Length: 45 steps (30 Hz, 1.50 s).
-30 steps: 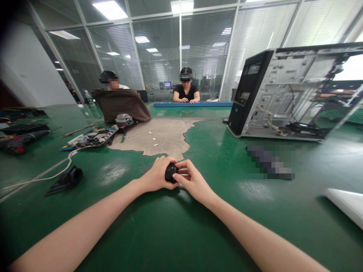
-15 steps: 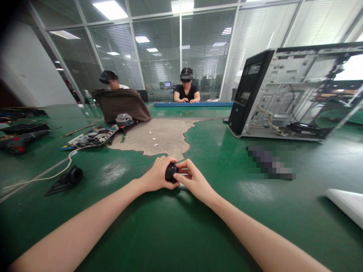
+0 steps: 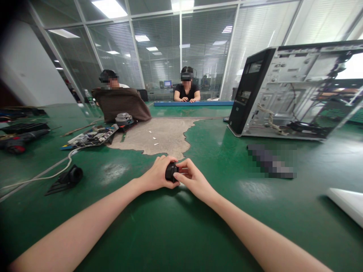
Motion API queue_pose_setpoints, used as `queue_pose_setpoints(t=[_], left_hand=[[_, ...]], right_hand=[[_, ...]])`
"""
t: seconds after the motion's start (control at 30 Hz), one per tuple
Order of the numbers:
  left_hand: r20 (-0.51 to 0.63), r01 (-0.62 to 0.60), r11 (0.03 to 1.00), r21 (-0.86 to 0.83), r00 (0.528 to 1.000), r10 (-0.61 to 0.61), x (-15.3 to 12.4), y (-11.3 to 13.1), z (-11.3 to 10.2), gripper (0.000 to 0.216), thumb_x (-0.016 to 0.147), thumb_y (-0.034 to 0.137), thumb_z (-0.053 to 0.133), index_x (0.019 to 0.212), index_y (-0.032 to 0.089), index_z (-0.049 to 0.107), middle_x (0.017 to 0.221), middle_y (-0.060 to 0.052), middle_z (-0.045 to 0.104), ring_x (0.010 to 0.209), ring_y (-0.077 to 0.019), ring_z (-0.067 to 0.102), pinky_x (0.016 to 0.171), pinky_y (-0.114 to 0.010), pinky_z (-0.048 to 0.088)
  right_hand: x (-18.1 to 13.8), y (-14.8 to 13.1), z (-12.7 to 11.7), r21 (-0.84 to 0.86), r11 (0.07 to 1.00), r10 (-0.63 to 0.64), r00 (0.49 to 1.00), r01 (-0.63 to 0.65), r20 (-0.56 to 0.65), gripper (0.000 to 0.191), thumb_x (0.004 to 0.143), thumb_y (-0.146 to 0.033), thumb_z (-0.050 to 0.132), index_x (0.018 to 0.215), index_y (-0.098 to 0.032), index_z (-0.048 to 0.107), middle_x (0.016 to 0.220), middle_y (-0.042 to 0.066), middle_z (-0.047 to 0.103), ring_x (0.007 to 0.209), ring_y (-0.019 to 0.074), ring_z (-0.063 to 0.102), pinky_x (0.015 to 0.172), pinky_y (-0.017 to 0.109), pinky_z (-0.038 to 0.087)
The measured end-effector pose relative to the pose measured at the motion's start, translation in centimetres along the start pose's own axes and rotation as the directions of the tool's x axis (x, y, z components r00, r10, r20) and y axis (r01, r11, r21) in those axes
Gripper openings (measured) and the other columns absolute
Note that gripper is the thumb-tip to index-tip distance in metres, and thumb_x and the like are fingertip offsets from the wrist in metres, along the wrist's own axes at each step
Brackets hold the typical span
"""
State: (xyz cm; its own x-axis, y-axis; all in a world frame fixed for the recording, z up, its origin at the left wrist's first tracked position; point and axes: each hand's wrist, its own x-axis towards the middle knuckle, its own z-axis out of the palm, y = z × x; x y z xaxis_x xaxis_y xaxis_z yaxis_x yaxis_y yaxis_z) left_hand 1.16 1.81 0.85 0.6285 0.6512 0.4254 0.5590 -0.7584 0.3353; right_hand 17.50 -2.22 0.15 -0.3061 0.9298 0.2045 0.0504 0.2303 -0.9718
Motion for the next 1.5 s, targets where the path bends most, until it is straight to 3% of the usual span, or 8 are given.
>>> queue_pose_setpoints(t=[0.17, 0.33, 0.53, 0.8, 1.07, 1.3, 1.5], left_hand=[[-0.012, -0.002, 1.000, 0.000, 1.000, 0.002, 0.05, -0.06, 0.11, 0.055, 0.055, 0.041, 0.067, 0.099, 0.021, 0.042, 0.094, -0.003, 0.053, 0.085, -0.0215, 0.047, 0.076, -0.034, 0.034], [0.001, -0.001, 1.000, 0.012, 1.000, 0.001, -0.07, -0.05, -0.03, 0.056, 0.055, 0.038, 0.067, 0.101, 0.021, 0.041, 0.095, -0.003, 0.053, 0.084, -0.0216, 0.046, 0.075, -0.034, 0.034], [-0.009, 0.003, 1.000, 0.008, 1.000, -0.003, -0.01, -0.09, 0.17, 0.055, 0.056, 0.040, 0.066, 0.101, 0.021, 0.041, 0.095, -0.003, 0.053, 0.086, -0.0219, 0.047, 0.077, -0.034, 0.033], [-0.016, -0.021, 1.000, 0.012, 1.000, 0.022, -0.01, -0.14, 0.09, 0.054, 0.057, 0.041, 0.066, 0.100, 0.020, 0.041, 0.094, -0.003, 0.054, 0.083, -0.0210, 0.047, 0.075, -0.034, 0.033], [-0.015, -0.023, 1.000, 0.019, 1.000, 0.024, -0.02, -0.18, 0.21, 0.058, 0.055, 0.042, 0.067, 0.102, 0.020, 0.040, 0.096, -0.003, 0.053, 0.086, -0.0221, 0.047, 0.077, -0.034, 0.033], [-0.007, -0.013, 1.000, 0.013, 1.000, 0.013, 0.03, -0.11, 0.11, 0.055, 0.056, 0.042, 0.066, 0.100, 0.020, 0.041, 0.094, -0.003, 0.054, 0.084, -0.0216, 0.047, 0.075, -0.033, 0.033], [0.008, -0.003, 1.000, 0.009, 1.000, 0.003, 0.03, -0.14, 0.06, 0.056, 0.055, 0.037, 0.067, 0.101, 0.020, 0.041, 0.096, -0.003, 0.053, 0.085, -0.0218, 0.047, 0.075, -0.033, 0.033]], right_hand=[[0.25, 0.26, 0.11, -0.039, 0.999, 0.003, 0.999, -0.005, -0.047, 0.024, 0.076, -0.031, 0.055, 0.095, -0.021, 0.044, 0.096, 0.003, 0.055, 0.090, 0.0161, 0.055, 0.078, 0.033, 0.047], [-0.07, 0.14, -0.03, -0.033, 0.999, -0.022, 1.000, 0.022, -0.013, 0.024, 0.072, -0.025, 0.061, 0.088, -0.022, 0.044, 0.095, 0.001, 0.056, 0.089, 0.0158, 0.057, 0.082, 0.035, 0.045], [-0.12, 0.26, -0.02, -0.001, 1.000, -0.007, 1.000, 0.007, -0.009, 0.021, 0.074, -0.029, 0.058, 0.087, -0.023, 0.043, 0.089, 0.000, 0.057, 0.086, 0.0159, 0.058, 0.074, 0.033, 0.048], [0.00, -0.02, 0.02, -0.062, 0.998, 0.002, 1.000, -0.003, -0.018, 0.023, 0.073, -0.025, 0.059, 0.092, -0.021, 0.045, 0.095, 0.003, 0.055, 0.092, 0.0173, 0.055, 0.081, 0.035, 0.046], [-0.01, 0.06, -0.03, -0.009, 1.000, -0.021, 0.999, 0.021, -0.024, 0.017, 0.075, -0.028, 0.057, 0.087, -0.022, 0.045, 0.089, 0.000, 0.054, 0.086, 0.0159, 0.057, 0.074, 0.031, 0.047], [0.12, 0.37, 0.01, -0.066, 0.998, -0.011, 1.000, 0.009, -0.023, 0.023, 0.077, -0.027, 0.054, 0.097, -0.021, 0.045, 0.094, 0.003, 0.053, 0.092, 0.0166, 0.054, 0.079, 0.033, 0.047], [-0.13, 0.03, 0.07, -0.053, 0.996, -0.069, 0.998, 0.069, 0.001, 0.019, 0.075, -0.023, 0.057, 0.090, -0.022, 0.046, 0.091, 0.000, 0.053, 0.090, 0.0150, 0.054, 0.079, 0.031, 0.047]])
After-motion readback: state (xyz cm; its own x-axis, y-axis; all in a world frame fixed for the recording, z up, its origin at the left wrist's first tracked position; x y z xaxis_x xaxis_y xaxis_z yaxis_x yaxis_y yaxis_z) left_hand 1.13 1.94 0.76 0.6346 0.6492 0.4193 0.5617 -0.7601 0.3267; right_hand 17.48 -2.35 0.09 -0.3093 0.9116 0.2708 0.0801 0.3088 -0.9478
